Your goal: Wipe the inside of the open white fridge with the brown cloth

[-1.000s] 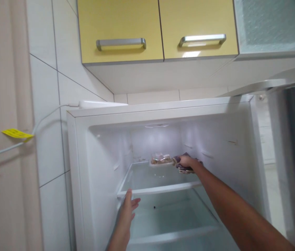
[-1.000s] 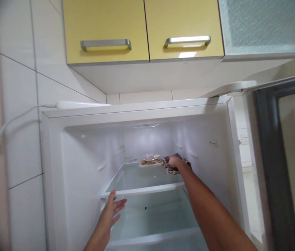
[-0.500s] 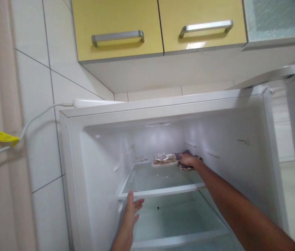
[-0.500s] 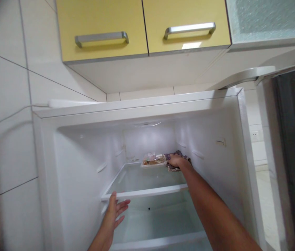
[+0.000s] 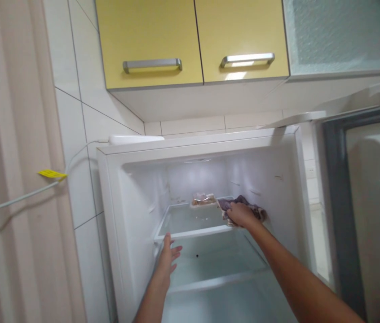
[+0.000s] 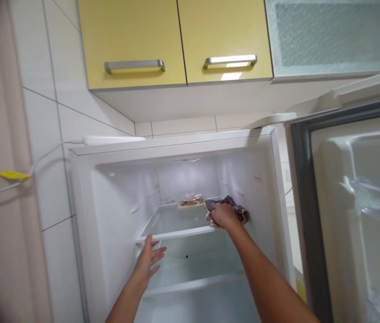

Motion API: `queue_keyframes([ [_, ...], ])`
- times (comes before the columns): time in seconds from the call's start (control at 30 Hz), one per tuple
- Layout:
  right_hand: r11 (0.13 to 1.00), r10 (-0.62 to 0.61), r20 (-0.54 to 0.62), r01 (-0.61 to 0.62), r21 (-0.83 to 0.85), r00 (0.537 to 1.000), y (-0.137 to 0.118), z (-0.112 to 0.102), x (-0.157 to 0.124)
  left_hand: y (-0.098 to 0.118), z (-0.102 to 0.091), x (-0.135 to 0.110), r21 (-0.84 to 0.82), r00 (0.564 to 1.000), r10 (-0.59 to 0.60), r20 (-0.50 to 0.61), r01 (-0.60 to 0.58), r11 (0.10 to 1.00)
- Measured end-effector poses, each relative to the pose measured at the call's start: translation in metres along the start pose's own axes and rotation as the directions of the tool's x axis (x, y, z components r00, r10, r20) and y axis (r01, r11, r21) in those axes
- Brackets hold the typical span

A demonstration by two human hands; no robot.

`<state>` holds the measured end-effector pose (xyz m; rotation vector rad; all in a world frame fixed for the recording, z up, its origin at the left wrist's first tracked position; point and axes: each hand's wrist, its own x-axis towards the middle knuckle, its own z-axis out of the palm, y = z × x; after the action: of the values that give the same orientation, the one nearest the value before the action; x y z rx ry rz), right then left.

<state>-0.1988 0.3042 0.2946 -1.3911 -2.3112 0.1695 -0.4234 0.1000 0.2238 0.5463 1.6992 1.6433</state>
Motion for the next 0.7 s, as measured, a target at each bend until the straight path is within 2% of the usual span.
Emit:
queue_keyframes([
  [0.13,1.000,-0.029,-0.021,0.029,0.000,0.999,-0.011,-0.006,-0.026,-0.003,0.003,0.001,-0.053,1.000,0.006,0.024,-0.005,0.999],
  [0.23,0.998,-0.070,-0.022,0.070,0.005,0.997,-0.036,-0.003,-0.043,0.000,0.008,-0.003,-0.099,1.000,0.017,-0.003,-0.017,0.995],
  [0.4,0.981,-0.187,0.004,0.186,0.053,0.982,-0.111,0.013,-0.061,-0.002,0.008,-0.020,-0.300,0.990,-0.094,0.103,0.121,0.946],
  [0.53,0.971,-0.206,0.036,0.200,0.131,0.978,-0.178,0.028,-0.063,-0.032,0.002,-0.033,-0.309,0.988,-0.103,0.118,0.134,0.942],
  [0.6,0.959,-0.223,0.056,0.209,0.192,0.973,-0.203,0.033,-0.061,-0.049,0.001,-0.039,-0.234,0.993,-0.060,0.100,0.082,0.969],
  [0.67,0.936,-0.254,0.069,0.228,0.267,0.965,-0.220,0.033,-0.056,-0.057,0.003,-0.045,-0.136,0.993,0.090,0.080,-0.078,0.988],
  [0.7,0.921,-0.274,0.068,0.241,0.307,0.959,-0.223,0.032,-0.053,-0.056,0.005,-0.049,-0.085,0.979,0.187,0.083,-0.180,0.980],
])
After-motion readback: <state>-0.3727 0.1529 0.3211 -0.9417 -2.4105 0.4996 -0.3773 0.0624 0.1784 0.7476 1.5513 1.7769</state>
